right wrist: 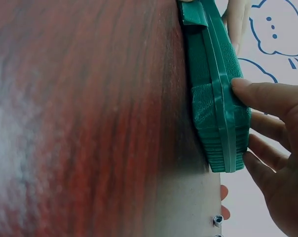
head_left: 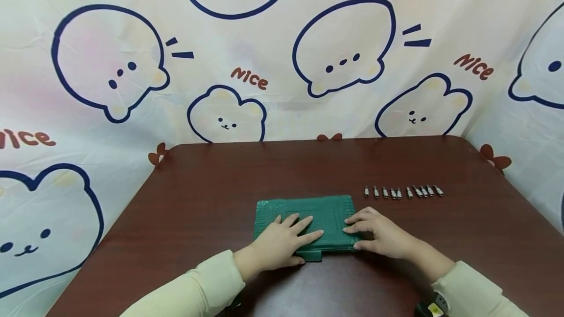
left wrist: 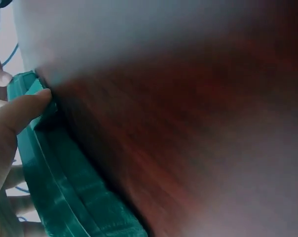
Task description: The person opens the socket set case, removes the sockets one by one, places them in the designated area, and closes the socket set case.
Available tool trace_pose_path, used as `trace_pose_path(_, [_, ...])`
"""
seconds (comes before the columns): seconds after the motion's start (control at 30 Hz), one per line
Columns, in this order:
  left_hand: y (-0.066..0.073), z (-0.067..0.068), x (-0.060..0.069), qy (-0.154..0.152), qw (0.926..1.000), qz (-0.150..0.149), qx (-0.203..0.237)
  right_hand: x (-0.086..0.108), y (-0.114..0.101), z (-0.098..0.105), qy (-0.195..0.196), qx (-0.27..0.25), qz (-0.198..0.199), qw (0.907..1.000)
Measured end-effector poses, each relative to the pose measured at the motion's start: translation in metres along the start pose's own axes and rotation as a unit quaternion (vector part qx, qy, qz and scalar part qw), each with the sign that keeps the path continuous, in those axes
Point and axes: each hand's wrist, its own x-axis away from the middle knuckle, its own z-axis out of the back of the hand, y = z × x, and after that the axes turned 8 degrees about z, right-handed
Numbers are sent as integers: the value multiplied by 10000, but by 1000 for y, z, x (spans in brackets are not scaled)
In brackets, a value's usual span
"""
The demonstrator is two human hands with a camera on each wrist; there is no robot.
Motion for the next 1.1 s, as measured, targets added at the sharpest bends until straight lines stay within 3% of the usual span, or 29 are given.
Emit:
trace_pose_path(0.53, [4,-2,-5,201,9985,-62,-510,0,4,-4,30,-39,40,10000])
trace_pose_path(0.83, [2,-2,-5,370,9983,-125,-443,-2,3,-2,2,-120,13,9999])
trace_pose_path(1.1, [6,-2,-5,280,9991,-145,-295,0,1,0,-83,-149,-1,9999])
